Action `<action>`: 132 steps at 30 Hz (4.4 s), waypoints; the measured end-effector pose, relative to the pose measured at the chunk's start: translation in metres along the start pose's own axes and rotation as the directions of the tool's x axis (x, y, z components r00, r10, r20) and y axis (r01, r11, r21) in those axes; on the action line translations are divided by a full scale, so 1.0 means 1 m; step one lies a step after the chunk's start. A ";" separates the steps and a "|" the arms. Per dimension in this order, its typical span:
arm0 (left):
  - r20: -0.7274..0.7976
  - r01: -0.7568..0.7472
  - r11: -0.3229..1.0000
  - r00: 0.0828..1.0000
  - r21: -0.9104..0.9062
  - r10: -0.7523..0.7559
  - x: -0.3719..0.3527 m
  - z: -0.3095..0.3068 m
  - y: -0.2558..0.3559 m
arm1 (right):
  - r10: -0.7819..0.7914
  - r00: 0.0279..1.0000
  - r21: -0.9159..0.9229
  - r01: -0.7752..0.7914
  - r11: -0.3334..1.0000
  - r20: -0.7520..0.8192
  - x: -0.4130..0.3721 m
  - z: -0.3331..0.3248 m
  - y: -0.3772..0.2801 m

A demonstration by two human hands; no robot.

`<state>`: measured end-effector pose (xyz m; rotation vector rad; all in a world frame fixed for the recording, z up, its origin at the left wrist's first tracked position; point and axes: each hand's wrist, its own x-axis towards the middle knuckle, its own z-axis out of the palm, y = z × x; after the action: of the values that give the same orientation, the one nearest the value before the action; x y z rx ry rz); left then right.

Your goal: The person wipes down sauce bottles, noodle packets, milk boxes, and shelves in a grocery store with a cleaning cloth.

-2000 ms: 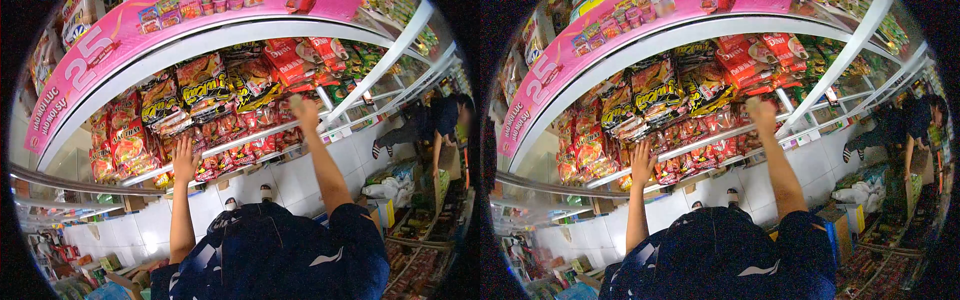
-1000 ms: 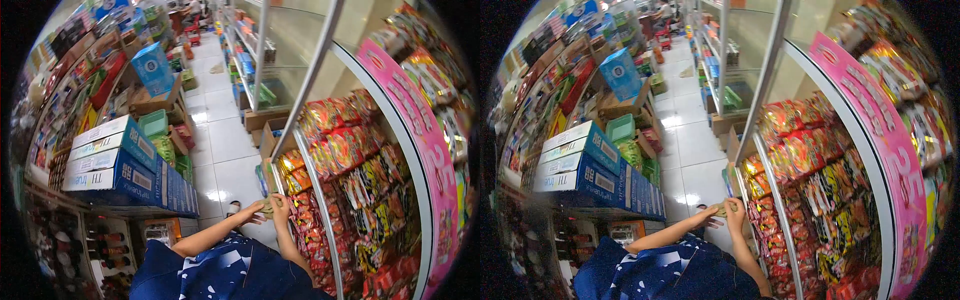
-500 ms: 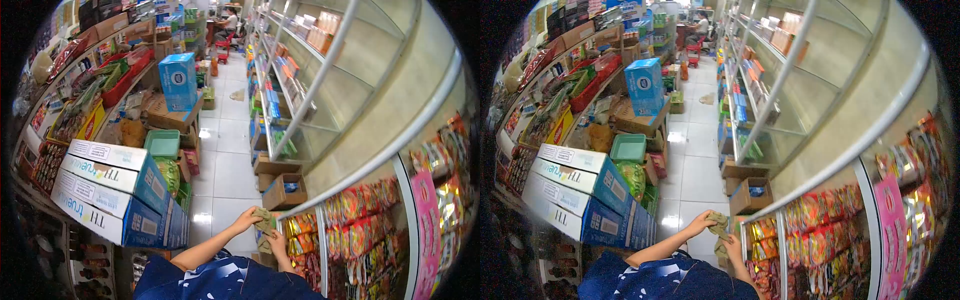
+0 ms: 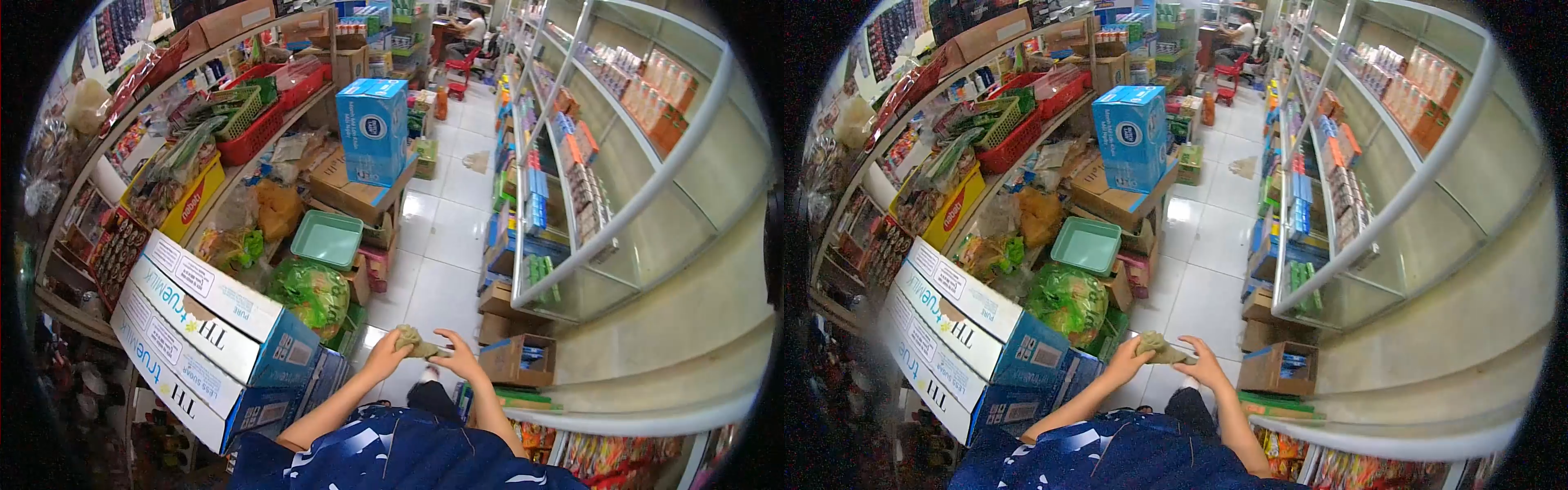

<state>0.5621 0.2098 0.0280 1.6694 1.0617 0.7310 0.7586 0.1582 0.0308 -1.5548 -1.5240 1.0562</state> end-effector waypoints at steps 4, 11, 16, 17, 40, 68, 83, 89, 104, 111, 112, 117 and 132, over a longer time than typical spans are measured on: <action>0.001 0.004 0.996 1.000 -0.089 -0.004 0.042 0.016 0.010 | -0.190 0.957 0.382 0.095 0.919 0.219 0.062 0.008 0.000; -0.256 -0.057 0.963 0.967 -0.262 -0.012 0.163 0.016 0.053 | -0.104 0.980 0.337 0.042 0.940 0.169 0.165 -0.059 0.015; -0.350 -0.134 0.895 0.936 -0.425 -0.026 0.252 0.008 0.081 | -0.099 0.981 0.283 0.049 0.958 0.165 0.225 -0.128 0.036; -0.404 -0.123 0.900 0.913 -0.419 -0.063 0.265 0.007 0.085 | -0.068 0.982 0.342 0.005 0.940 0.175 0.235 -0.140 0.036; 0.233 0.093 0.995 0.969 -0.047 -0.079 0.491 -0.050 0.034 | 0.037 0.952 0.900 -0.300 0.315 0.304 0.521 -0.257 0.007; -0.826 0.444 0.755 0.518 0.482 0.223 0.653 -0.128 0.062 | -0.789 0.221 0.219 0.886 0.408 0.573 0.852 -0.159 -0.127; -0.957 0.360 0.887 0.080 0.290 0.280 0.664 -0.124 0.049 | -0.779 0.347 0.146 0.864 0.482 0.522 0.863 -0.161 -0.124; -1.000 0.154 0.988 -0.001 0.005 0.006 0.670 -0.126 0.026 | -0.769 0.458 -0.034 0.867 0.497 0.447 0.850 -0.155 -0.127; -0.997 0.133 0.988 0.002 0.081 0.081 0.672 -0.127 0.018 | -0.767 0.490 0.008 0.841 0.541 0.415 0.851 -0.135 -0.121; -0.997 0.173 0.982 0.009 0.075 0.074 0.669 -0.126 0.022 | -0.780 0.367 0.106 0.872 0.478 0.507 0.848 -0.158 -0.130; -0.996 0.171 0.981 0.006 0.086 0.086 0.670 -0.127 0.022 | -0.769 0.432 0.030 0.863 0.504 0.472 0.869 -0.167 -0.123; -0.995 0.167 0.982 -0.016 0.090 0.094 0.672 -0.126 0.018 | -0.691 0.598 -0.290 0.801 0.523 0.405 0.869 -0.169 -0.129; -0.998 0.142 0.988 0.022 0.059 0.056 0.671 -0.129 0.018 | -0.702 0.596 -0.073 0.780 0.622 0.390 0.857 -0.162 -0.123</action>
<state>0.7501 0.8653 0.0765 0.9423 2.1860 2.0330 0.8296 1.0281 0.1458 -0.6862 -2.3171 0.6391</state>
